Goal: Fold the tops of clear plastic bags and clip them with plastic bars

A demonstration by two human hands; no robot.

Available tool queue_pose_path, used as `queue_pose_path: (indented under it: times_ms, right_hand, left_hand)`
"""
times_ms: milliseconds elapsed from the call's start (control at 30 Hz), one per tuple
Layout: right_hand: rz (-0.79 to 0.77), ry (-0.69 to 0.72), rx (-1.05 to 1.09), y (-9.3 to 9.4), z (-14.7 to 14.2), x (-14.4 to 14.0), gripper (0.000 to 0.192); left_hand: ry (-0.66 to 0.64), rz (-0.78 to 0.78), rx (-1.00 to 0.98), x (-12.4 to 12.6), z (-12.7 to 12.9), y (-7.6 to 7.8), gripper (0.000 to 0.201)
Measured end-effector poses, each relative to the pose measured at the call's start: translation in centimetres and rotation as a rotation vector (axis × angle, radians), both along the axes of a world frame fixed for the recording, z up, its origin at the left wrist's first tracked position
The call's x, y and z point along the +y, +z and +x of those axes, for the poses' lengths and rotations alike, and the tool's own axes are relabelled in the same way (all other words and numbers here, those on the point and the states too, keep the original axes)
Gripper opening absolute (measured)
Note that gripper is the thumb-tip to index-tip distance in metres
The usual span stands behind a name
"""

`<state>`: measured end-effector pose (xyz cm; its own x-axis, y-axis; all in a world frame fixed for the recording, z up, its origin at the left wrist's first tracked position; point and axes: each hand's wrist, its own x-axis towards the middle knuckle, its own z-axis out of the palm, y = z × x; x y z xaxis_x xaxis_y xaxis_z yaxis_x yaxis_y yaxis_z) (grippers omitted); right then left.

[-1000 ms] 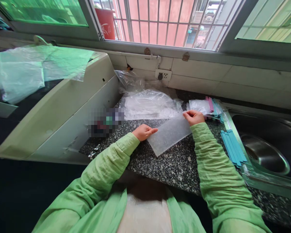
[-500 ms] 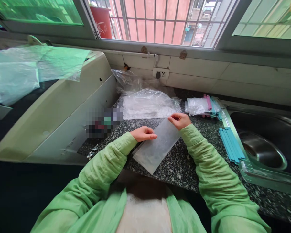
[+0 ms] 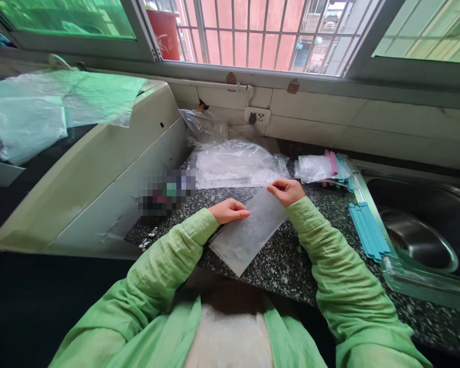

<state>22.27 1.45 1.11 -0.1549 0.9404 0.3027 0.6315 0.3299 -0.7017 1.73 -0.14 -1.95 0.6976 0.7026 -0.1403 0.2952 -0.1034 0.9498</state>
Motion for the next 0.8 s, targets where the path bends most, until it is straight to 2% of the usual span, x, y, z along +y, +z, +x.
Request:
queue_pose_path:
  times_ms: [533,800]
  right_hand:
    - [-0.020,0.023,-0.009,0.52,-0.20,-0.37,0.018]
    - [-0.017,0.062,-0.004,0.66,-0.74,-0.79,0.025]
  left_hand:
    - [-0.070,0.026,0.007,0.10,-0.43,-0.17,0.047]
    - [-0.198,-0.011,0.065,0.05,-0.72,-0.07,0.046]
